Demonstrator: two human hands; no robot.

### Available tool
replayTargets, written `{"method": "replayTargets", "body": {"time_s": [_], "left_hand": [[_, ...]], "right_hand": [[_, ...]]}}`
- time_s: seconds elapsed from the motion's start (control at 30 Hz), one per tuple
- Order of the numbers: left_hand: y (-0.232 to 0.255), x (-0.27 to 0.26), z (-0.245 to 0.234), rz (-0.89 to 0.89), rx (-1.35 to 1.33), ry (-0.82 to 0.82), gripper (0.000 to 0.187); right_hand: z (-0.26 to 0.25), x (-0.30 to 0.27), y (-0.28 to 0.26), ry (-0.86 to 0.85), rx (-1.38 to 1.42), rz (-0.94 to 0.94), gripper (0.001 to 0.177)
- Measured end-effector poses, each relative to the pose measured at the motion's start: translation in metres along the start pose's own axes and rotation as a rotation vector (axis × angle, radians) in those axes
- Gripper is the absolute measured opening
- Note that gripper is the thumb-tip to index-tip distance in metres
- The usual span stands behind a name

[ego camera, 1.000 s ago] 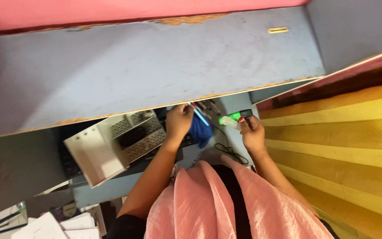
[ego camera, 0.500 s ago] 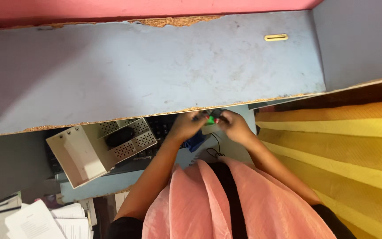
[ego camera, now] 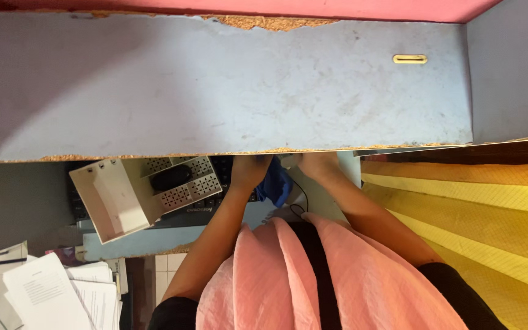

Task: The person wipes a white plastic organizer and a black keyboard with a blue cloth, then cleans a yellow-capped marker and places it back into the organizer. The organizer is moved to the upper shelf of the desk.

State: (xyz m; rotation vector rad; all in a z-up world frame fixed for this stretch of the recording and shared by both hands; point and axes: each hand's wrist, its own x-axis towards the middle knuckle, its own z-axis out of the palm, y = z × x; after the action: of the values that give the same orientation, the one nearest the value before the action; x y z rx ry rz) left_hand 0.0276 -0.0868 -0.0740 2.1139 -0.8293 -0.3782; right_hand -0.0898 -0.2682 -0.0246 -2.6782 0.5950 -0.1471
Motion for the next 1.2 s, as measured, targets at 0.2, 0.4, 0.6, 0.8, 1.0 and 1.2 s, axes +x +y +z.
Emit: {"method": "replayTargets", "body": {"time_s": [0.2, 0.4, 0.6, 0.8, 1.0, 1.2], "left_hand": [[0.04, -0.034, -0.048, -0.095, -0.075, -0.002, 0.057], [0.05, -0.069, -0.085, -0.268, -0.272, -0.034, 0.053], [0.049, -0.098, -0.138, -0.242, -0.388, 0.004, 0.043], [0.041, -0.109, -0.213, -0.166, -0.272, 0.16, 0.036], [0.029, -0.117, -0.246, -0.156, -0.289, 0.185, 0.035], [0.009, -0.122, -0.243, -0.168, -0.56, 0.118, 0.037]], "right_hand": [[0.002, 0.009, -0.032, -0.011, 0.063, 0.058, 0.038], [-0.017, -0.008, -0.077, 0.087, 0.27, -0.094, 0.034], [-0.023, -0.017, -0.127, 0.102, 0.303, -0.163, 0.032], [-0.026, 0.003, -0.193, 0.087, 0.267, -0.527, 0.03], [-0.004, 0.045, -0.251, -0.166, -0.337, -0.537, 0.031], [0.01, 0.064, -0.266, -0.412, -0.392, -0.4, 0.026]]}}
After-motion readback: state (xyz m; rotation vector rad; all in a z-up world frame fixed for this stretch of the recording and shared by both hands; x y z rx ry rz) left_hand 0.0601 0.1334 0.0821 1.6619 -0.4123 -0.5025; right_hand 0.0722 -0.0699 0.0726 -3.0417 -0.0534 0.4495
